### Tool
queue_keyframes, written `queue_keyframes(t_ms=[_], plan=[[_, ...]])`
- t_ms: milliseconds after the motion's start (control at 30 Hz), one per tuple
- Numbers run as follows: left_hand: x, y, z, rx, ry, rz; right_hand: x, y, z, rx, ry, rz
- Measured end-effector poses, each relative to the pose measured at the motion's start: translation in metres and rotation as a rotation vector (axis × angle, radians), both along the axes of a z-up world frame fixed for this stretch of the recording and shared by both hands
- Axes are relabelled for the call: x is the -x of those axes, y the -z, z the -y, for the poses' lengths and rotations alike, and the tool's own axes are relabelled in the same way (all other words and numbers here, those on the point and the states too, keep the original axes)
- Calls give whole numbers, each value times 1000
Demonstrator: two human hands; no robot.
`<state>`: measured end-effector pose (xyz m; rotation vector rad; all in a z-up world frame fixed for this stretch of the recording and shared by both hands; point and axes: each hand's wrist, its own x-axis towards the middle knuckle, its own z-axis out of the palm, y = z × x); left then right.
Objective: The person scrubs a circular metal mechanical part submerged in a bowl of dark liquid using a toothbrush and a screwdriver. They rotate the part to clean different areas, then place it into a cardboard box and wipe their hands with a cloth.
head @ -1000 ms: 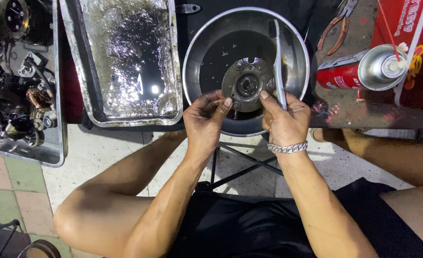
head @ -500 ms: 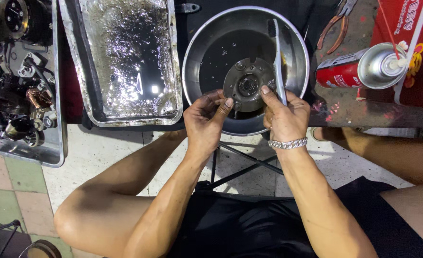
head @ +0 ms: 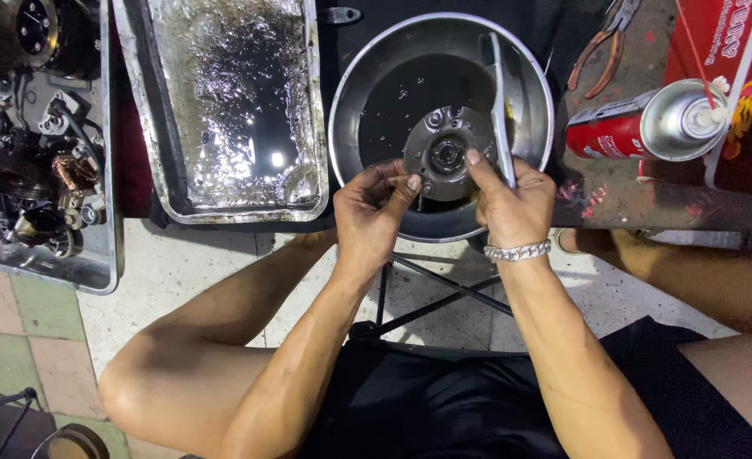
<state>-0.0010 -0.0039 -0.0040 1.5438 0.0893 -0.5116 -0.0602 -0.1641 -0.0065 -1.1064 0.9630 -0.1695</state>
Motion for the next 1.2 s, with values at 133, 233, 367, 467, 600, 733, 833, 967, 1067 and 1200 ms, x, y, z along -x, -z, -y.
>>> queue_keyframes(t_ms=[133,233,367,467,600,733,833,967,1067,1200], plan=[[0,12,-2,44,-36,-38,1,11,0,386,-130,-103],[-11,23,-6,103,-90,-67,5,16,5,794,-252,-23],[-18,31,-9,18,-125,-84,32,-5,-11,788,-367,-188],[-19,33,-7,32,-149,-96,40,-16,-23,921,-430,-137],[-22,31,-11,42,-189,-65,52,-28,-29,1026,-561,-177],[-25,26,-13,23,-170,38,50,-39,-18,961,-657,-289],[-28,15,-12,-136,-134,144,50,-45,-6,945,-715,-306],[-42,-16,-12,-307,-96,304,53,-58,20,918,-654,-335],[-35,-53,-14,-352,-118,638,61,-62,34,1016,-590,-194],[-20,-77,-16,-214,-118,929,67,-51,41,1052,-527,-101]])
